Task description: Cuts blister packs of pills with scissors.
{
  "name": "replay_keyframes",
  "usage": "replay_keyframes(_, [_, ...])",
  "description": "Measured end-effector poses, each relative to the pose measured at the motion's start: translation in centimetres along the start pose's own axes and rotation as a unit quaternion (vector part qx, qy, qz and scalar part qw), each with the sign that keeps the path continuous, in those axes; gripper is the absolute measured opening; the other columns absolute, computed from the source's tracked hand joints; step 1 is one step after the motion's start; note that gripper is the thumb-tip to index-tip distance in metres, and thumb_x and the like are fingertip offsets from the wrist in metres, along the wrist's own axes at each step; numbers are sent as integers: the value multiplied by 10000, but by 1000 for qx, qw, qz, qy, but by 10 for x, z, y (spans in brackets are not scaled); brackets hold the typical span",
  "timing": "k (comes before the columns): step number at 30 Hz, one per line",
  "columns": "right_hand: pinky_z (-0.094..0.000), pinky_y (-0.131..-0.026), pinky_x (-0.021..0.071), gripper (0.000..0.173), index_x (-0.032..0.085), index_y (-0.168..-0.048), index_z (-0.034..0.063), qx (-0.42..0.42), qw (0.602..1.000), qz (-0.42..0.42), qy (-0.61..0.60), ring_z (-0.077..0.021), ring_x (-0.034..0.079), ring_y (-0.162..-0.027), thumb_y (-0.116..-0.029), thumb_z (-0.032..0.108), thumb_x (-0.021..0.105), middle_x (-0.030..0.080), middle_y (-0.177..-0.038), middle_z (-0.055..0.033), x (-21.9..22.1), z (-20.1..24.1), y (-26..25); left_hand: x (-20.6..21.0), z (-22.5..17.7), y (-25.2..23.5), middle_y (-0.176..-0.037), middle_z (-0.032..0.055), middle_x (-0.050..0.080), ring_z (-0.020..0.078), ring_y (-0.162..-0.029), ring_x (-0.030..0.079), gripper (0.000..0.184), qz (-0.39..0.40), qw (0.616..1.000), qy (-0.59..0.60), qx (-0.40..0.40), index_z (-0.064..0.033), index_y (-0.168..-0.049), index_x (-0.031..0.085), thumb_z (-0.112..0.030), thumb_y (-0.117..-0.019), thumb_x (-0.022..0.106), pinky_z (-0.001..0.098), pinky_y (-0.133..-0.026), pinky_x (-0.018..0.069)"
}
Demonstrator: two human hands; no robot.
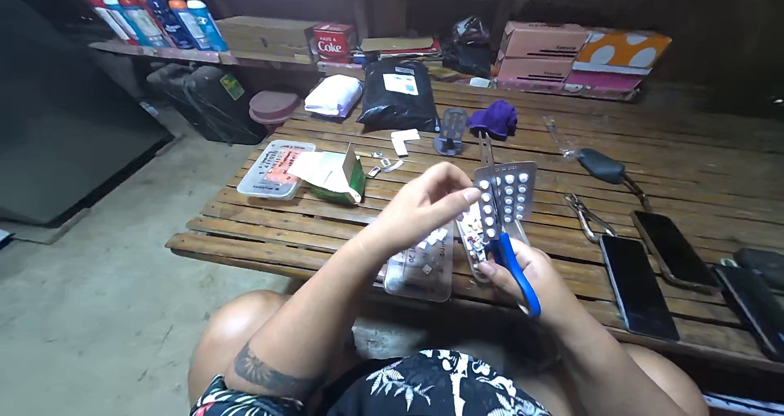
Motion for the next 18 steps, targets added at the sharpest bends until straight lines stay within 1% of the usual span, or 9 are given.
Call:
replay_keyframes(2, [-121, -535, 428, 370, 643, -915, 163, 21, 999, 22, 20, 69, 505, -578, -905, 528, 702, 565, -691, 136, -2, -1, -1, -7, -1, 0, -1061, 11, 655, 86, -896, 671, 384, -28, 999, 10, -18, -63, -1281, 550, -301, -980, 535, 295, -811, 594])
replay_keyframes(4, [-162, -558, 422, 427, 646, -896, 158, 44, 993, 57, 99, 36, 498, -601, -891, 583, 685, 547, -699, 109, -4, -3, -2, -16, -6, -1, -1161, 19, 656, 108, -1019, 663, 483, -71, 997, -3, 17, -57, -1344, 520, -337, -956, 588, 319, -873, 586])
replay_keyframes(6, [-304, -598, 456, 507, 650, -909, 122, 63, 973, 97, 200, -84, 537, -646, -891, 629, 649, 565, -725, 24, -4, -4, -3, -26, -17, 2, -1266, 42, 636, 132, -1161, 630, 550, -101, 988, -79, 82, -42, -1355, 519, -392, -949, 642, 340, -971, 556])
replay_keyframes(7, [-393, -629, 484, 537, 657, -933, 91, 68, 962, 114, 237, -165, 576, -684, -899, 626, 642, 591, -754, -33, -3, -3, -4, -30, -25, 5, -1339, 61, 607, 147, -1250, 581, 595, -98, 979, -146, 104, -35, -1366, 530, -431, -940, 659, 357, -1039, 510])
replay_keyframes(9, [-505, -681, 518, 546, 668, -961, 40, 67, 952, 122, 272, -276, 639, -751, -916, 584, 655, 642, -806, -115, 0, -1, -3, -32, -39, 10, -1401, 106, 580, 202, -1330, 522, 599, -60, 937, -320, 127, -27, -1330, 612, -461, -925, 684, 416, -1113, 446])
replay_keyframes(11, [-514, -698, 515, 529, 659, -961, 37, 76, 946, 129, 289, -294, 646, -779, -932, 564, 652, 645, -825, -125, 0, 1, -2, -25, -40, 13, -1369, 79, 623, 250, -1305, 553, 522, -17, 882, -463, 90, -110, -1245, 703, -500, -899, 699, 549, -1090, 427])
replay_keyframes(13, [-523, -698, 516, 517, 663, -961, 37, 74, 940, 130, 308, -304, 658, -788, -942, 553, 650, 651, -819, -130, 0, 3, -2, -20, -29, 15, -1314, 28, 671, 272, -1344, 545, 389, 32, 859, -508, 58, -165, -1152, 756, -469, -916, 697, 689, -1149, 307])
replay_keyframes(16, [-534, -699, 524, 501, 674, -971, 47, 70, 933, 115, 335, -317, 674, -804, -941, 547, 661, 666, -827, -133, -3, 3, -3, -15, -20, 14, -1176, -52, 726, 210, -1285, 601, 194, 70, 860, -498, 79, -208, -1013, 786, -351, -946, 672, 704, -1153, 300])
replay_keyframes(18, [-521, -717, 528, 492, 667, -1009, 60, 85, 925, 123, 350, -310, 676, -846, -934, 546, 674, 672, -885, -126, -5, 3, -3, -14, -20, 14, -1115, -65, 738, 190, -1242, 627, 163, 76, 858, -500, 91, -211, -992, 786, -319, -953, 671, 695, -1152, 308])
Point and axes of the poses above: each hand's wrist, its own y-axis away from the middle knuckle, its own x-axis out of the palm, z = x × y, the point moved 4 cm from there along -y, towards the middle knuckle
